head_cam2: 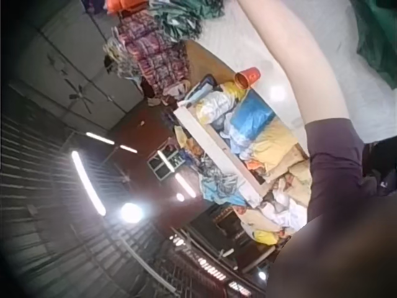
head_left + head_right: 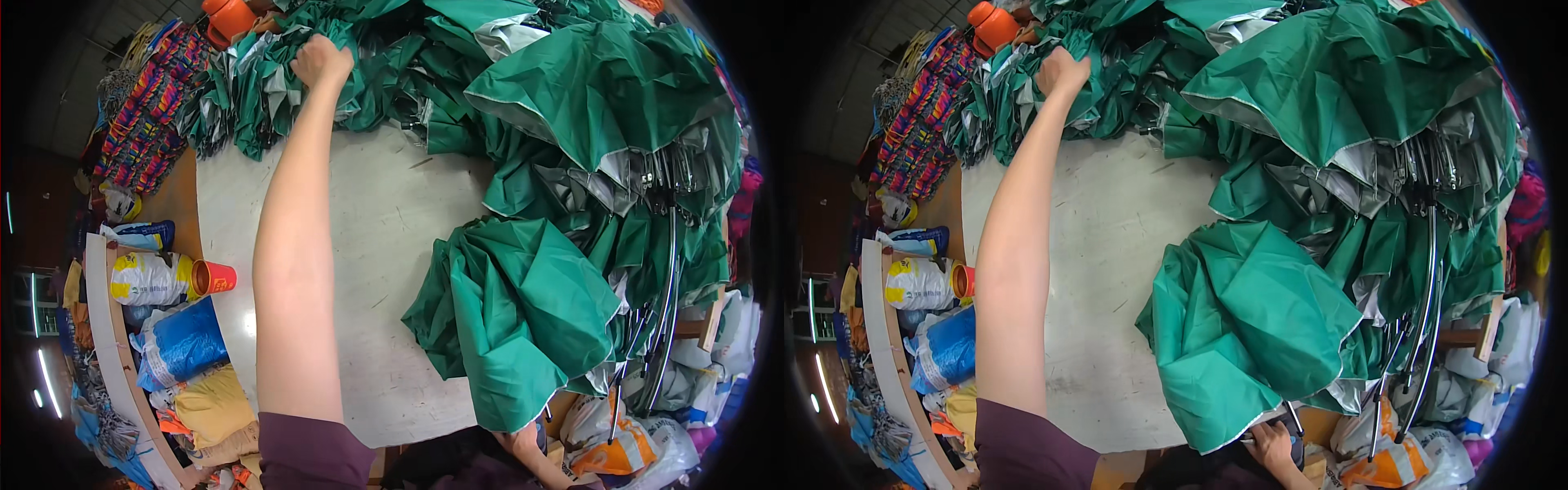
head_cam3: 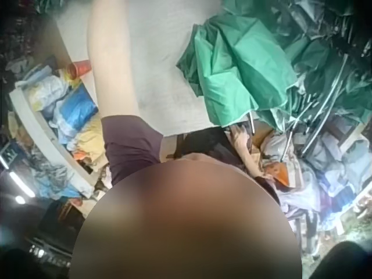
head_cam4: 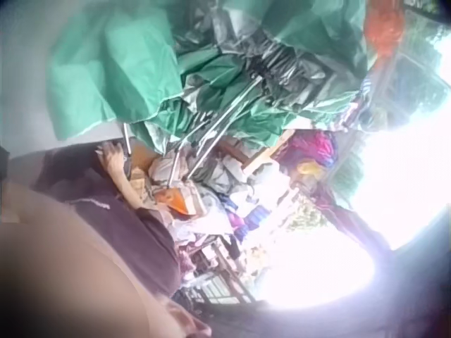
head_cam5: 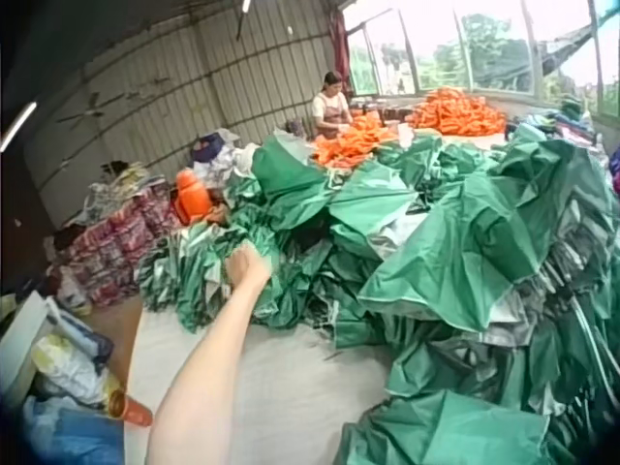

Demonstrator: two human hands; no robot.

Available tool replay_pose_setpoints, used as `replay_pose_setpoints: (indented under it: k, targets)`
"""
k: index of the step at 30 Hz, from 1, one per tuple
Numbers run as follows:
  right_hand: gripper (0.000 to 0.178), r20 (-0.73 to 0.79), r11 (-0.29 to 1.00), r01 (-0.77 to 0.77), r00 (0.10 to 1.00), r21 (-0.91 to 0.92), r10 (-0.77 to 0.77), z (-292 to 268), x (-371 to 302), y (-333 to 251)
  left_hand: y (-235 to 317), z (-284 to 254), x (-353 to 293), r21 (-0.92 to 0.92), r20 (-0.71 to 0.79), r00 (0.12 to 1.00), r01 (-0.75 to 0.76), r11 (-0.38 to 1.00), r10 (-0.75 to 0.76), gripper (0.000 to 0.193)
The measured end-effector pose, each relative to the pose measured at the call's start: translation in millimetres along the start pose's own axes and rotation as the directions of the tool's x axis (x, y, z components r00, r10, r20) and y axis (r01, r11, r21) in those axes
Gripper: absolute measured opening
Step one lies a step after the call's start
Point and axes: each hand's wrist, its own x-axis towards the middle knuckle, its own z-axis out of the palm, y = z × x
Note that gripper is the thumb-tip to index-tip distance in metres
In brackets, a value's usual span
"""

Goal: Assembling umbrellas by attaching the metal ribs to the fabric cover using pliers.

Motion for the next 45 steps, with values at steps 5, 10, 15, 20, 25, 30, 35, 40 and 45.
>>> replay_pose_setpoints:
  k: [5,10,15,20,25,30,35,40,45]
  targets:
    - [0.035,0.035,0.999,-0.024,0.999,0.023,0.023,-0.3,2.6,10.1,-25.5,-23.0,17.4,0.017,-0.253,0.957,-0.144,0.989,0.143,0.045]
    - [0.033,0.156,0.989,-0.099,0.984,0.107,0.082,9.0,-20.1,14.5,-20.7,-90.1,1.8,-0.171,-0.546,0.81,-0.356,0.919,0.213,0.03]
    - [0.031,0.1,0.997,-0.049,0.994,0.063,0.043,13.0,-41.2,24.3,-25.1,-207.3,-47.6,-0.506,-0.555,0.831,-0.376,0.776,0.041,0.016]
    - [0.027,-0.035,0.998,-0.061,0.998,0.009,0.061,24.1,-56.0,59.5,-56.2,-296.4,-133.4,-0.778,-0.361,0.932,-0.299,0.553,-0.003,0.019]
    - [0.022,0.014,0.975,0.106,0.994,0.196,-0.111,1.6,-48.3,33.6,-76.2,-375.5,-308.4,-0.951,-0.082,0.997,-0.076,0.3,-0.007,0.037]
    - [0.03,-0.075,0.49,0.247,0.936,0.836,-0.345,-24.8,-40.5,-84.8,-70.9,-385.9,-453.1,-0.982,0.187,0.968,0.191,0.005,-0.167,0.037]
    - [0.045,0.221,-0.266,-0.333,0.9,0.905,-0.377,-26.3,-34.5,-150.0,-91.0,-331.0,-556.4,-0.93,0.367,0.91,0.358,-0.076,-0.194,0.041]
    - [0.049,0.344,-0.425,-0.437,0.896,0.793,-0.279,15.9,-19.3,-129.1,-153.1,-276.3,-588.4,-0.938,0.343,0.939,0.341,-0.068,-0.034,0.04]
    - [0.046,0.398,-0.081,-0.43,0.882,0.899,-0.253,20.7,-11.6,-154.8,-255.1,-228.4,-588.6,-0.844,0.534,0.828,0.533,-0.059,-0.169,0.039]
